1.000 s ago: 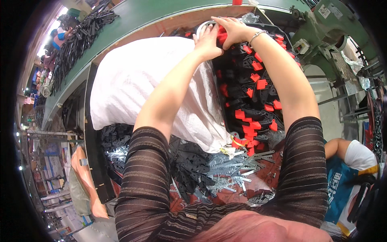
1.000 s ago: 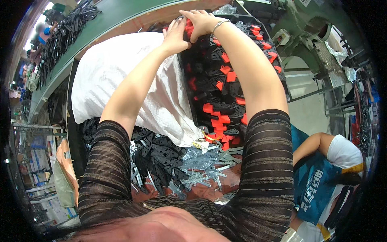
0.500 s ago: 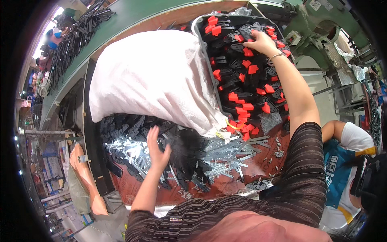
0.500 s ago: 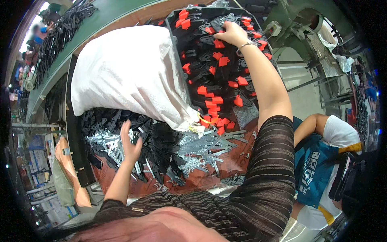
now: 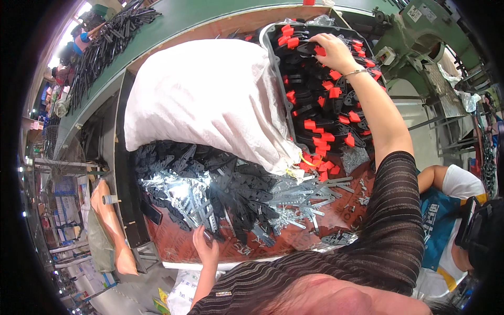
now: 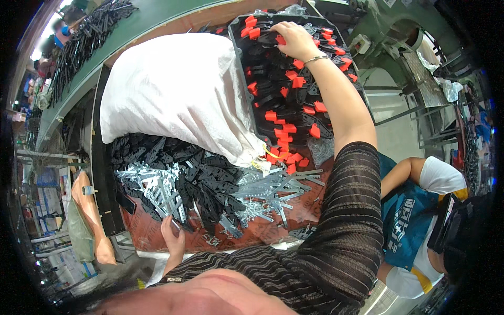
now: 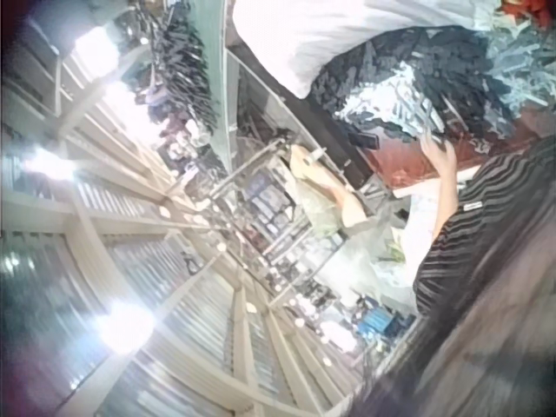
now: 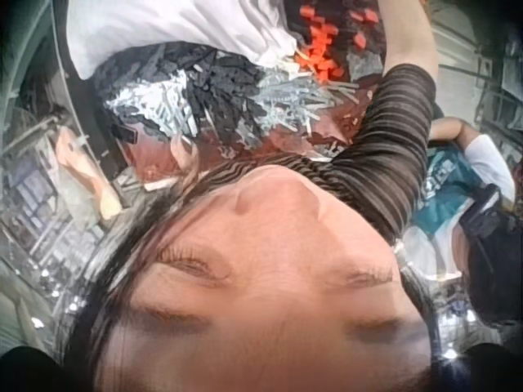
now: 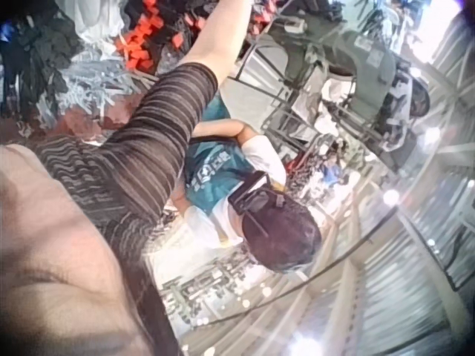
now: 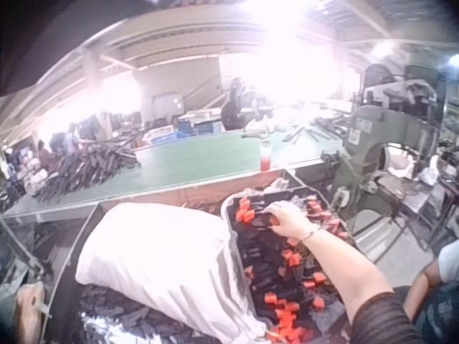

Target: The person assembles small black and red plastic components at a workbench. They pick up parts, fit them together by hand, and place the finished assemblies into a tray. The person also gathers loose parts from the table and organizes them during the process.

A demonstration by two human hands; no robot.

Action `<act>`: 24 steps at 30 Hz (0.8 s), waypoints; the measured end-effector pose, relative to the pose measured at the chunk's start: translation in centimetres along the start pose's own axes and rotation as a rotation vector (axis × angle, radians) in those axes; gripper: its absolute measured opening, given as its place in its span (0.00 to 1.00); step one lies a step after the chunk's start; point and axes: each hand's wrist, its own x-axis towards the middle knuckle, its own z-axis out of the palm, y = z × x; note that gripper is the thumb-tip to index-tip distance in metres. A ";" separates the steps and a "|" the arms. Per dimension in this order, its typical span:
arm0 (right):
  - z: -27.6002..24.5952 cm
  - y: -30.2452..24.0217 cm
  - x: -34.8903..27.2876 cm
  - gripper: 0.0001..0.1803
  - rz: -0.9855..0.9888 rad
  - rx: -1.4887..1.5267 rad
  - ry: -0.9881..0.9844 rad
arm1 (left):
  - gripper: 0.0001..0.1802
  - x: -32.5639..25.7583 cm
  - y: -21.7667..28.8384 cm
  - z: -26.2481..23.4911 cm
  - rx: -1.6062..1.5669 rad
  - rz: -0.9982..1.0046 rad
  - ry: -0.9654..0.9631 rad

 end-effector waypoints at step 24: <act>5.1 11.4 2.8 0.19 0.469 -0.014 0.045 | 0.27 -9.1 -10.0 -0.6 0.096 -0.440 0.070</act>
